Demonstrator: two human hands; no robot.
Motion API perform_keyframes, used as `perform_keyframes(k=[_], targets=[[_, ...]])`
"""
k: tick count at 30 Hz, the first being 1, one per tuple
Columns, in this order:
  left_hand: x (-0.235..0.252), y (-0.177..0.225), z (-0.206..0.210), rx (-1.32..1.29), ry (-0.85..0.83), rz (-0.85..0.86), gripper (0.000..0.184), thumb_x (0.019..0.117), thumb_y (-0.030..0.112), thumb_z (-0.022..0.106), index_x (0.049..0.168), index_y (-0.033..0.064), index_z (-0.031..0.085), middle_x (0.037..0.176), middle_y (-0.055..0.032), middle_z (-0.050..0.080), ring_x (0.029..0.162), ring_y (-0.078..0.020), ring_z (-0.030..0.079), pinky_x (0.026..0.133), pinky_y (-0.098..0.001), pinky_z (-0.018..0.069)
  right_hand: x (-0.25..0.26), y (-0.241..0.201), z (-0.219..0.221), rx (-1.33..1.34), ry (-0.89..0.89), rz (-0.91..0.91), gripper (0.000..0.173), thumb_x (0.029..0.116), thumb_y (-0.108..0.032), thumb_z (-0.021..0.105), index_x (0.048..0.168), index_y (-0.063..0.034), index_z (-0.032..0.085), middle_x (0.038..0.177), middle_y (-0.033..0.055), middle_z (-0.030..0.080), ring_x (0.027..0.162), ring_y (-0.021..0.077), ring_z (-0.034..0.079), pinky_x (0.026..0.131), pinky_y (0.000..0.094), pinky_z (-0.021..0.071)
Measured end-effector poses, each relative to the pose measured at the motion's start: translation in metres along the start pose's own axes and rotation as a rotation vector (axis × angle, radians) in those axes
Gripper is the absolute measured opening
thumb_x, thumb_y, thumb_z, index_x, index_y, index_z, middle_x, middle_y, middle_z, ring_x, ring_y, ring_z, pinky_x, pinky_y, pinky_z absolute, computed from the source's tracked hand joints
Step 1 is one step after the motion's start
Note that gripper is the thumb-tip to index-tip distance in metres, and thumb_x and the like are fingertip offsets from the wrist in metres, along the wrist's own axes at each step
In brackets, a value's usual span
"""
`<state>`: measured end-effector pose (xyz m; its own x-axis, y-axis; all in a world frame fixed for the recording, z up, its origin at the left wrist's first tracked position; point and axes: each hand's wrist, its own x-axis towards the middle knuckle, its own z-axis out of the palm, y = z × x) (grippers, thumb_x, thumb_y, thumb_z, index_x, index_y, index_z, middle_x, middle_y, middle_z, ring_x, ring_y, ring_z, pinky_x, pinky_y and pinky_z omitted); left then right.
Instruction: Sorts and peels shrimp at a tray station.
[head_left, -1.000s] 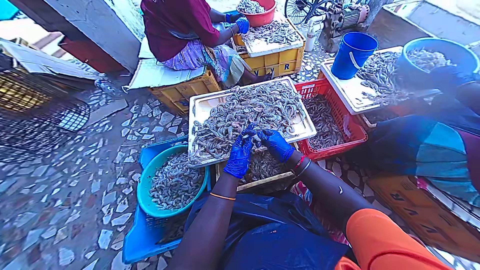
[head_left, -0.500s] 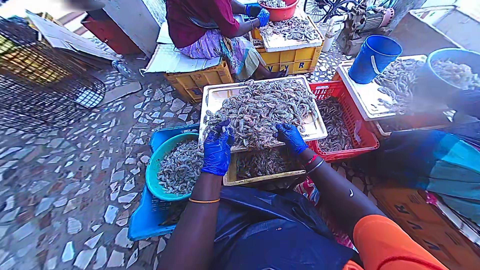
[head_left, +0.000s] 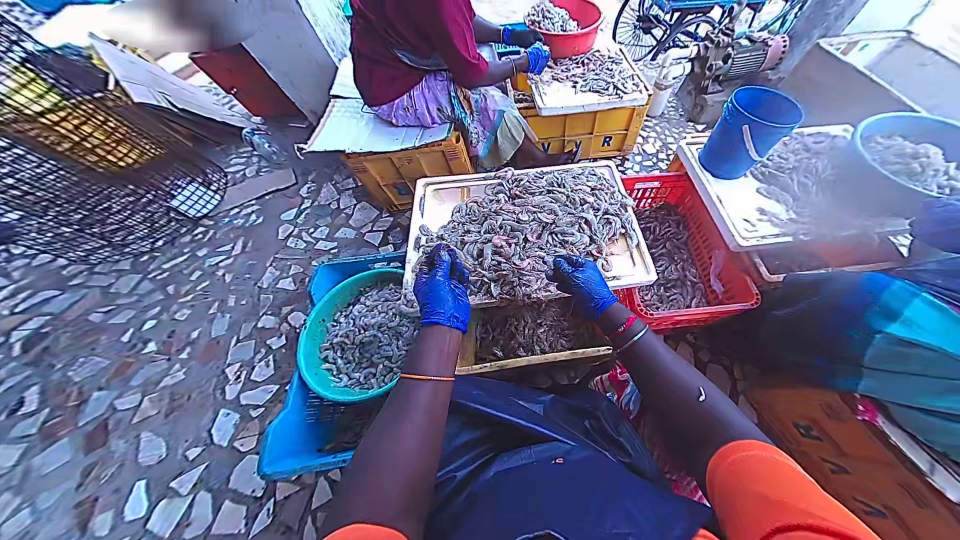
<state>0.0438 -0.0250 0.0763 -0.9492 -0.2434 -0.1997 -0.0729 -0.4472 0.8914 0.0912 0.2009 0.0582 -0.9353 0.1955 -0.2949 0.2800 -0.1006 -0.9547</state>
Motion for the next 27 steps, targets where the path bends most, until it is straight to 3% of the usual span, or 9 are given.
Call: perform_keyframes(k=[2,3,4,6,10,12,16,21,27], targets=[[-0.007,0.002,0.001,0.438,-0.158,0.154,0.03,0.1099,0.025,0.048,0.119,0.0007,0.063,0.097,-0.0055,0.068,0.082,-0.0112,0.067,0.08,-0.0293,0.0586,0.0,0.001,-0.005,-0.036,-0.046,-0.03,0.025,0.1053,-0.018,0.059,0.124,-0.0025,0.066,0.103,0.0105,0.073,0.089,0.0162,0.069,0.081,0.0349,0.0574],[-0.013,0.003,0.001,0.741,-0.298,0.213,0.041,0.1119,0.031,0.041,0.117,-0.0006,0.066,0.104,-0.0112,0.072,0.093,-0.0173,0.07,0.091,-0.0381,0.0573,0.0,0.001,-0.006,-0.047,-0.057,-0.051,0.026,0.1026,-0.017,0.064,0.124,-0.003,0.067,0.104,0.01,0.073,0.089,0.0165,0.069,0.081,0.0354,0.0572],[-0.018,0.003,0.005,1.026,-0.406,0.232,0.045,0.1122,0.035,0.038,0.118,0.0037,0.07,0.112,-0.015,0.073,0.105,-0.0257,0.07,0.099,-0.0501,0.0527,0.0,0.002,-0.006,-0.062,-0.06,-0.066,0.029,0.1006,-0.018,0.067,0.126,-0.0034,0.067,0.107,0.0096,0.073,0.09,0.0172,0.068,0.082,0.0366,0.0573],[-0.028,-0.003,0.022,1.358,-0.456,0.28,0.042,0.1098,0.041,0.044,0.123,0.0131,0.072,0.121,-0.0178,0.069,0.116,-0.0378,0.065,0.098,-0.0657,0.0467,-0.001,0.0,-0.004,-0.121,-0.023,-0.102,0.032,0.0989,-0.02,0.07,0.127,-0.005,0.068,0.111,0.0091,0.074,0.095,0.018,0.07,0.086,0.0393,0.0573],[-0.046,-0.018,0.058,1.326,-0.332,0.437,0.03,0.0971,0.044,0.068,0.108,0.0173,0.078,0.106,-0.008,0.077,0.104,-0.0296,0.071,0.098,-0.062,0.0486,-0.01,-0.008,0.005,-0.367,0.148,-0.175,0.028,0.0981,-0.025,0.071,0.123,-0.0121,0.073,0.113,0.0059,0.076,0.105,0.0194,0.07,0.095,0.0466,0.0552],[-0.052,-0.021,0.069,1.365,-0.355,0.442,0.03,0.096,0.046,0.069,0.106,0.0199,0.079,0.104,-0.0059,0.077,0.103,-0.0277,0.071,0.1,-0.0621,0.0459,-0.017,-0.01,0.009,-0.511,0.196,-0.219,0.026,0.1,-0.024,0.068,0.124,-0.0164,0.074,0.116,0.0058,0.075,0.108,0.0225,0.07,0.097,0.0513,0.0539],[-0.055,-0.02,0.076,1.375,-0.33,0.381,0.032,0.0977,0.044,0.067,0.105,0.015,0.078,0.099,-0.0103,0.076,0.097,-0.0323,0.072,0.09,-0.0633,0.0509,-0.025,-0.008,0.016,-0.713,0.222,-0.397,0.03,0.1028,-0.016,0.061,0.132,-0.0176,0.07,0.118,0.0111,0.074,0.106,0.0304,0.071,0.092,0.0554,0.0555],[-0.057,-0.014,0.076,1.365,-0.278,0.373,0.025,0.0943,0.036,0.068,0.101,0.0143,0.076,0.094,-0.0119,0.075,0.093,-0.0343,0.071,0.085,-0.0654,0.0509,-0.027,-0.005,0.017,-0.601,0.169,-0.599,0.03,0.1002,-0.007,0.063,0.129,-0.0091,0.071,0.12,0.0119,0.074,0.109,0.0254,0.072,0.098,0.0469,0.0567],[-0.049,-0.004,0.072,1.261,-0.256,0.293,0.02,0.0864,0.032,0.076,0.097,0.0143,0.077,0.093,-0.009,0.075,0.093,-0.0307,0.071,0.086,-0.0629,0.0509,-0.029,-0.01,0.016,-0.413,0.036,-0.616,0.024,0.0989,-0.006,0.066,0.121,-0.0051,0.073,0.113,0.0107,0.075,0.103,0.0177,0.073,0.096,0.0378,0.0589]])
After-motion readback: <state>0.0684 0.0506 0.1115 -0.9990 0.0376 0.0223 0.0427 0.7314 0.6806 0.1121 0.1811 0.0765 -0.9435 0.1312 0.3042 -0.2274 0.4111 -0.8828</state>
